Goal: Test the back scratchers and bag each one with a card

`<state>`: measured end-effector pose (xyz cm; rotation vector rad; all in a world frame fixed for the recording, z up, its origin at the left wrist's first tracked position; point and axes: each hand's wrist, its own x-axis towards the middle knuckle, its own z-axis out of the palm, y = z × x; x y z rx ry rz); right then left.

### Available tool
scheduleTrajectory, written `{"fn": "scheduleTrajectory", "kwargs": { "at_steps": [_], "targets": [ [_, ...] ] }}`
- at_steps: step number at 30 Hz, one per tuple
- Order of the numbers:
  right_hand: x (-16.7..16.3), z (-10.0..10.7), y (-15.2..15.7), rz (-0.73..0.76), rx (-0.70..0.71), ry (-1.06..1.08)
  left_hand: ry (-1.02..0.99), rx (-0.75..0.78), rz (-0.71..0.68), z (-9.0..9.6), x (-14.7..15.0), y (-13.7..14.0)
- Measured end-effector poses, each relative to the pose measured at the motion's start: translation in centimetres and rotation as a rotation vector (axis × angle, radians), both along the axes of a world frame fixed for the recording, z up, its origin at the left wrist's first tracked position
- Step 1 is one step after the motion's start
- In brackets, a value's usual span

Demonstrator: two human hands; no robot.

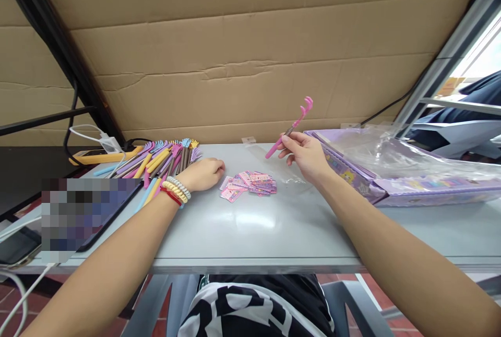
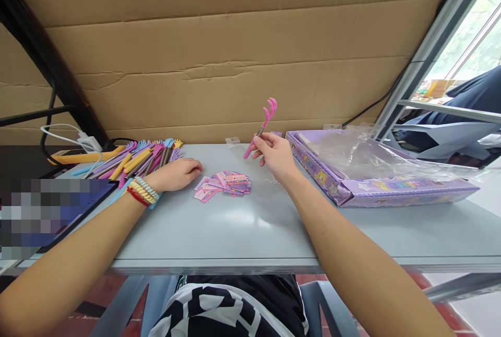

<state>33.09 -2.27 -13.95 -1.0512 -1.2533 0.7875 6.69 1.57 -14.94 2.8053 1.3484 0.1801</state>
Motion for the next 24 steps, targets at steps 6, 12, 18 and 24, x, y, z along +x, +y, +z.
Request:
{"fn": "scheduleTrajectory", "kwargs": {
  "at_steps": [6,12,18,24],
  "targets": [
    [0.26,0.13,0.12,-0.150,0.059,-0.017,0.013,-0.006,-0.024,-0.15,0.18,0.00],
    [0.34,0.16,0.27,-0.231,0.087,-0.119,0.039,-0.028,-0.033,-0.11,0.32,-0.04],
    [-0.11,0.30,-0.02,-0.119,-0.021,0.045,0.046,-0.049,-0.035,0.16,0.37,-0.33],
    [-0.24,0.05,-0.15,-0.004,-0.022,-0.051,0.047,-0.069,-0.020,0.25,0.45,-0.46]
  ]
}}
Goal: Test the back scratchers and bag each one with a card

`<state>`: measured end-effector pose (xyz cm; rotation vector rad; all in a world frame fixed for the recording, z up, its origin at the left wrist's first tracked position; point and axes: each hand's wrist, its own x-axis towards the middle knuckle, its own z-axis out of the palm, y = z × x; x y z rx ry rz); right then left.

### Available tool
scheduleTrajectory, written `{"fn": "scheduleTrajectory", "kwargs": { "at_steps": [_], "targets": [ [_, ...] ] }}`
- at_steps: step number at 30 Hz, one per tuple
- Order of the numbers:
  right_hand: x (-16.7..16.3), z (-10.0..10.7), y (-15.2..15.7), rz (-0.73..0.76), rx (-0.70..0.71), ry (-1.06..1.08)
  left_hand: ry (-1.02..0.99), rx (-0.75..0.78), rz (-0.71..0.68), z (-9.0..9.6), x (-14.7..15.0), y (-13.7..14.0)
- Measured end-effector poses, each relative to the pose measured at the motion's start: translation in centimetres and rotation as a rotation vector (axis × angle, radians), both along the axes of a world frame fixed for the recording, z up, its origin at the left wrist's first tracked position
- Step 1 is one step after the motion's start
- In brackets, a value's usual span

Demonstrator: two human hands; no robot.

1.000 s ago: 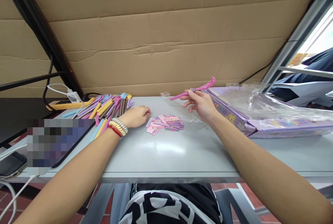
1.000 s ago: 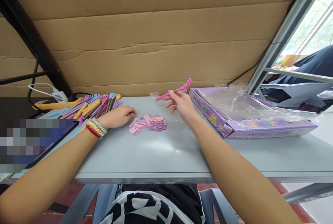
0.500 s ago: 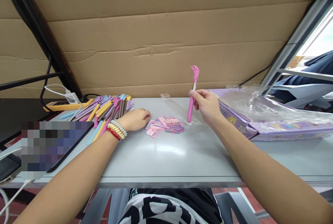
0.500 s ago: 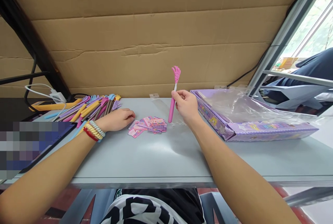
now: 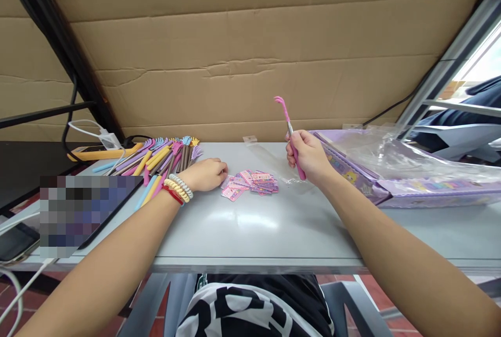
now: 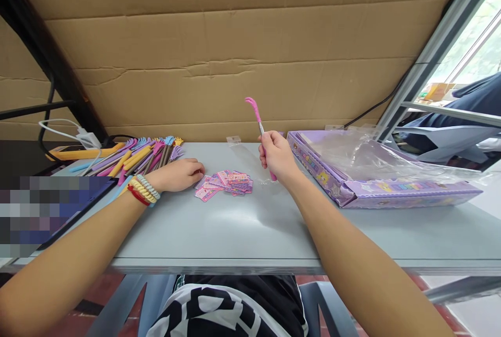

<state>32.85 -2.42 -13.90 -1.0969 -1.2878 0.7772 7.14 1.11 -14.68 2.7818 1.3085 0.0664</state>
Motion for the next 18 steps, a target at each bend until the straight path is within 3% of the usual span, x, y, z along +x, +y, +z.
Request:
{"fn": "scheduleTrajectory", "kwargs": {
  "at_steps": [3,9,18],
  "targets": [
    [0.05,-0.42,0.12,-0.025,0.004,-0.193,0.006,-0.001,-0.003,0.00,0.01,0.00],
    [-0.40,-0.89,-0.26,-0.153,0.168,-0.788,0.025,0.016,-0.007,-0.03,0.02,-0.07],
    [-0.30,-0.89,-0.39,-0.149,0.134,-0.895,0.037,0.013,-0.010,0.02,0.09,-0.10]
  ]
}}
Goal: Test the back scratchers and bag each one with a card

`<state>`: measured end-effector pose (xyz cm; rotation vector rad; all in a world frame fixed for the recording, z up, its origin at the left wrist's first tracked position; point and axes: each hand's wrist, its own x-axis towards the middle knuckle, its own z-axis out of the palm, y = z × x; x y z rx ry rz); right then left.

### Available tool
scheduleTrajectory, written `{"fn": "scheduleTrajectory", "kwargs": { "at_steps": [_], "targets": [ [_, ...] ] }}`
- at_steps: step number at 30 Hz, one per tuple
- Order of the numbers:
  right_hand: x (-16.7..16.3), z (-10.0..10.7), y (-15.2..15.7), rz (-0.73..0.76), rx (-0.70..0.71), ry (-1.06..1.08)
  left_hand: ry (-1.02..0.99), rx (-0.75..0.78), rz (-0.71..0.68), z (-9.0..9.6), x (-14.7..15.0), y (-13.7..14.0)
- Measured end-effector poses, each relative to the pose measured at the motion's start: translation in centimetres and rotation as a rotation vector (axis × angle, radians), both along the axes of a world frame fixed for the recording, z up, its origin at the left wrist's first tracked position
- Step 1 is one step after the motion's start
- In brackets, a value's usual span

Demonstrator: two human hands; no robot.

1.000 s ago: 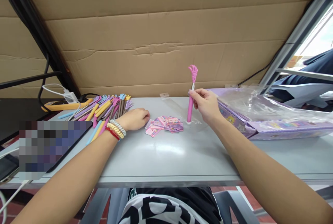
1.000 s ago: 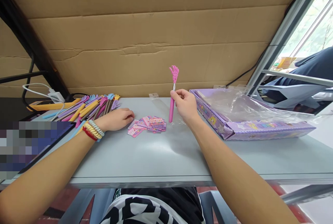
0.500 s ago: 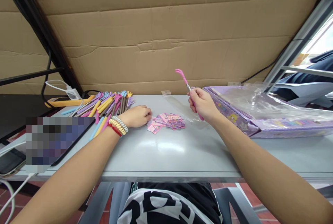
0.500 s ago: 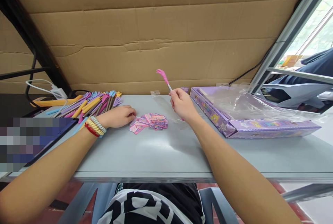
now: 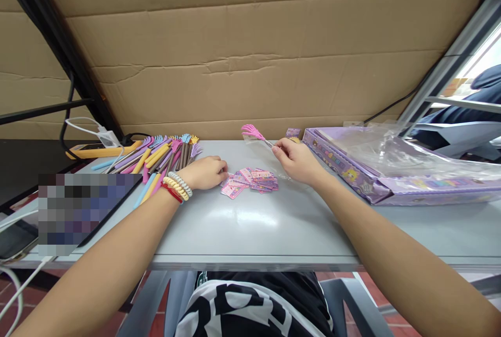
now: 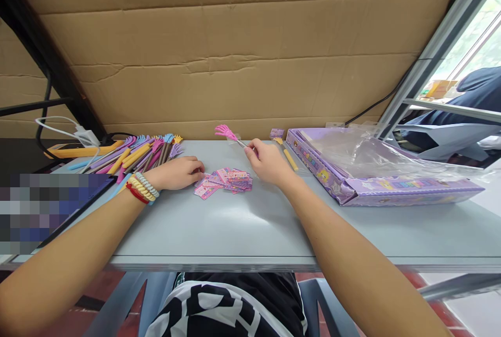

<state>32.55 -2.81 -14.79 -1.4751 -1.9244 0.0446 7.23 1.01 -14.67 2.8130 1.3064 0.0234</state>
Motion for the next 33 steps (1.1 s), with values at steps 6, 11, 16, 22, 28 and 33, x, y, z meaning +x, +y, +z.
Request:
{"fn": "scheduleTrajectory", "kwargs": {
  "at_steps": [6,11,16,22,28,33],
  "targets": [
    [-0.1,0.1,-0.1,0.019,-0.081,-0.055,-0.030,-0.002,0.002,0.0,0.0,-0.1],
    [0.3,0.0,0.2,-0.003,-0.149,-0.132,-0.082,-0.015,-0.034,-0.1,0.3,-0.4],
    [0.8,0.0,0.5,-0.068,-0.192,-0.138,-0.082,-0.022,-0.030,-0.1,0.3,-0.4],
    [1.2,0.3,0.5,-0.102,-0.205,-0.131,-0.087,0.163,0.176,0.9,-1.3,0.6],
    [1.4,0.3,0.6,-0.104,-0.221,-0.158,-0.028,0.224,0.604,2.1,-4.3,2.1],
    [1.7,0.0,1.2,-0.139,-0.280,-0.232,0.028,0.060,0.660,1.3,-4.7,2.7]
  ]
}}
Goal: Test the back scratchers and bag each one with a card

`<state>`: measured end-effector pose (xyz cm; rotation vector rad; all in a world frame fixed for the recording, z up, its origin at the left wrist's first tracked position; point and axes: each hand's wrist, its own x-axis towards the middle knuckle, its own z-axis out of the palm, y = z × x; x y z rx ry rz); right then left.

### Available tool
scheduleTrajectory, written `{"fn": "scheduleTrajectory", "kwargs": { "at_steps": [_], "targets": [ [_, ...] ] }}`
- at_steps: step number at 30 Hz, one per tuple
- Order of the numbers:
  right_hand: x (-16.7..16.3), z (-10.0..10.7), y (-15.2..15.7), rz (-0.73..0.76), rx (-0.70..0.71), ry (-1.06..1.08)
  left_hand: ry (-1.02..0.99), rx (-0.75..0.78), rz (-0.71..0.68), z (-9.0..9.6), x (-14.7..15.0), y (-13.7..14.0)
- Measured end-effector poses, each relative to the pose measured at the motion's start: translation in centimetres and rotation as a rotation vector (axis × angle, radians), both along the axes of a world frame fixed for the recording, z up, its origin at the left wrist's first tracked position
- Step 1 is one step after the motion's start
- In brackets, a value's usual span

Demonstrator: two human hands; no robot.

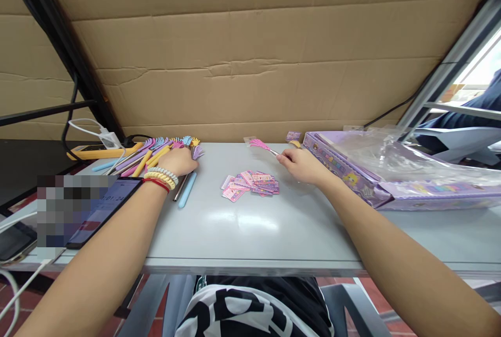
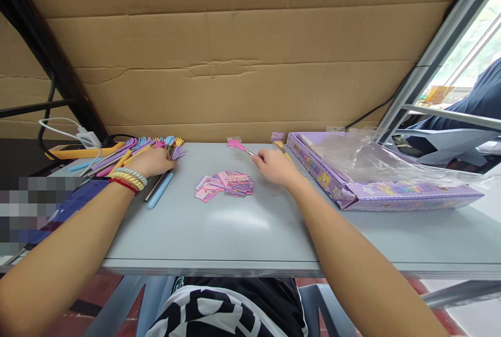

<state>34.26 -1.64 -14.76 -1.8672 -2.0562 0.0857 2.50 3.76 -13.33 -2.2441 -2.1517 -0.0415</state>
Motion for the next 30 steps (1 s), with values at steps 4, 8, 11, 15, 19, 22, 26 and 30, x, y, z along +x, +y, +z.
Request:
{"fn": "scheduleTrajectory", "kwargs": {
  "at_steps": [4,8,11,15,19,22,26,30],
  "targets": [
    [0.6,-0.3,0.4,-0.111,-0.083,-0.056,-0.031,-0.006,0.045,-0.6,0.2,0.3],
    [1.0,-0.3,0.4,-0.183,-0.206,-0.075,-0.022,-0.002,0.051,-0.6,0.3,0.4],
    [1.1,-0.2,0.4,-0.191,-0.259,-0.103,-0.003,0.014,0.054,-0.3,0.6,-0.1],
    [1.2,-0.2,0.6,-0.215,-0.283,-0.069,-0.012,0.057,0.044,-0.1,1.1,-0.6],
    [1.1,-0.1,0.5,-0.207,-0.198,-0.051,-0.022,0.082,0.023,-0.2,1.5,-0.7],
    [0.7,0.4,0.0,-0.178,-0.081,0.019,-0.056,0.133,-0.040,-0.3,1.9,-0.8],
    [0.1,1.4,-1.0,-0.110,0.087,0.176,-0.186,0.202,-0.203,-0.4,2.8,-1.4],
    [-0.3,1.7,-1.5,-0.064,0.164,0.275,-0.311,0.207,-0.357,-0.6,4.2,-2.5]
  ]
}}
